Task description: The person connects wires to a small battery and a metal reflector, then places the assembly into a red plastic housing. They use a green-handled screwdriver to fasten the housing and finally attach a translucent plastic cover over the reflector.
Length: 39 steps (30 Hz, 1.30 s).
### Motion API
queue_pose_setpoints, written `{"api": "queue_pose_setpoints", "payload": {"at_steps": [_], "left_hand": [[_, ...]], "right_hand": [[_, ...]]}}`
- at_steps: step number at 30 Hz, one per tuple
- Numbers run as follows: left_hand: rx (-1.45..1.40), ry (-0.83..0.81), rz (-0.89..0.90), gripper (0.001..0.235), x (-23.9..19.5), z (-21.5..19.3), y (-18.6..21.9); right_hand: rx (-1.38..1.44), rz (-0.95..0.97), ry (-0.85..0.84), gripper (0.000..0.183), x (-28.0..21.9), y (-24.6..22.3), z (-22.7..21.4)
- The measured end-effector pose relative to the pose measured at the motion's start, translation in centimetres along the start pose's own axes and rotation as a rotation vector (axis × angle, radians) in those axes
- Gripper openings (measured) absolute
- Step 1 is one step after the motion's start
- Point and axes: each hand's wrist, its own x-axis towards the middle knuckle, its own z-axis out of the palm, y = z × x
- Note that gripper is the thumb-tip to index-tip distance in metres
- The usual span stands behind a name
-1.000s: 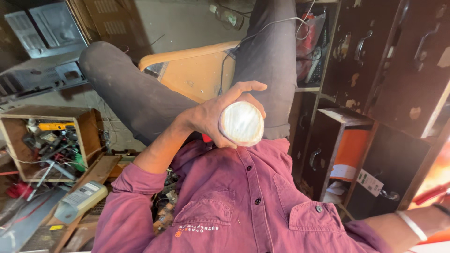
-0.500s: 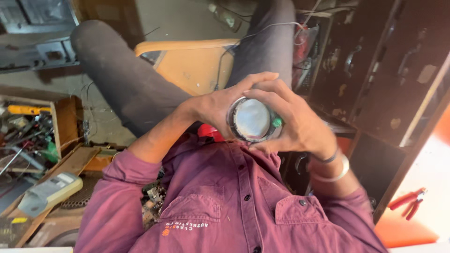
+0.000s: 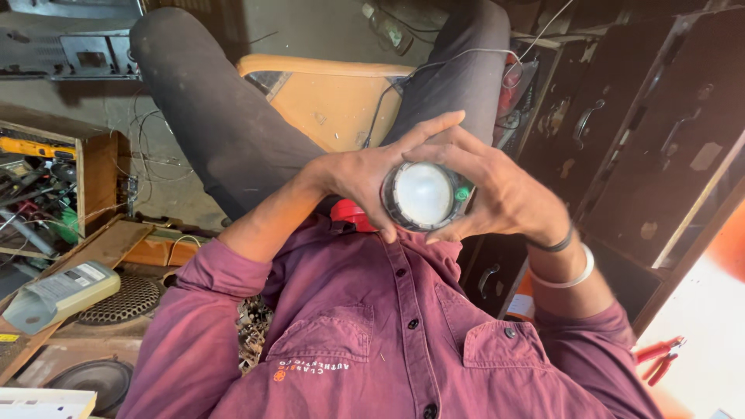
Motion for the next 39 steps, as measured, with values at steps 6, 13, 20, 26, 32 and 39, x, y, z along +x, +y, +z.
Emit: {"api": "queue_pose_setpoints", "payload": {"at_steps": [6, 13, 20, 26, 32, 39], "left_hand": [[-0.034, -0.123, -0.274, 0.091, -0.6, -0.5, -1.7], [0.109, 0.332, -0.173, 0.092, -0.9, 3.2, -0.5], [0.913, 1.029, -0.087, 0.108, 1.4, 9.8, 1.0], [0.22, 0.277, -0.188, 0.117, -1.5, 0.9, 1.0], [0.425, 0.387, -0.336, 0.089, -1.5, 1.8, -0.6], [0.456, 0.401, -0.354, 0.107, -2.2, 1.3, 2.0]], "right_hand": [[-0.074, -0.028, 0.186, 0.09, -0.7, -0.2, 1.9], [-0.208, 0.135, 0.41, 0.088, -1.5, -1.4, 3.9], [-0.125, 0.17, 0.416, 0.089, -1.9, 1.2, 3.2], [0.02, 0.018, 0.356, 0.091, -1.9, 3.0, 2.4], [0.027, 0.177, 0.448, 0.09, -1.8, 3.1, 3.8], [0.174, 0.164, 0.525, 0.092, -1.6, 4.4, 4.7]]}}
